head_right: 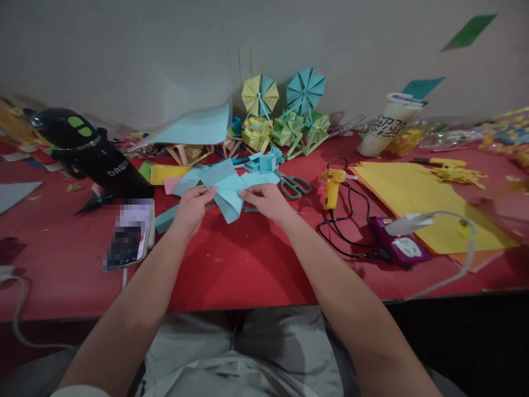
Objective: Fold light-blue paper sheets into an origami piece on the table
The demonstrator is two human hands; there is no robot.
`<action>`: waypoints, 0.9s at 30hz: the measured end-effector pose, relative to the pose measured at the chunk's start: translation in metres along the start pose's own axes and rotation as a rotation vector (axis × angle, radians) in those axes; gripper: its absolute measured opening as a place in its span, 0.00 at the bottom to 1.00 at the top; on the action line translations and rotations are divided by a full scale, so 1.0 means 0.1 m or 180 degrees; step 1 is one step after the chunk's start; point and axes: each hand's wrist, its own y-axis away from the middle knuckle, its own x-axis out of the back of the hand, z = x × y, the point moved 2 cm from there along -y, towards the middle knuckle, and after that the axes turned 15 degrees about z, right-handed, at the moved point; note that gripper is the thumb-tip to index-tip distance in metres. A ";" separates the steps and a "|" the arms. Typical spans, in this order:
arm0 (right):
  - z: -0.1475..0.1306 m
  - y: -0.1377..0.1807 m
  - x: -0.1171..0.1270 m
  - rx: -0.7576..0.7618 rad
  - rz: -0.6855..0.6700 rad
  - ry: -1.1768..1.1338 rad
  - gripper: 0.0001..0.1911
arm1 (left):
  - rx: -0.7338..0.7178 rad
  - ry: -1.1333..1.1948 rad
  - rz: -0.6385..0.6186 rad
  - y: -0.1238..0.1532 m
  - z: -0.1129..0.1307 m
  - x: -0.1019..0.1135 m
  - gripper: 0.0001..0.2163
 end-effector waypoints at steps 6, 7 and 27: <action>-0.01 -0.01 0.03 -0.0085 -0.0031 -0.0051 0.25 | 0.0050 -0.0019 0.0002 0.01 0.00 0.00 0.12; -0.02 -0.01 0.03 -0.0116 -0.0062 -0.0100 0.25 | 0.0080 0.0003 -0.0006 0.01 0.01 0.00 0.12; -0.06 -0.01 0.10 0.0183 -0.0310 0.0193 0.20 | 0.0989 0.0222 -0.0083 0.05 0.01 -0.02 0.07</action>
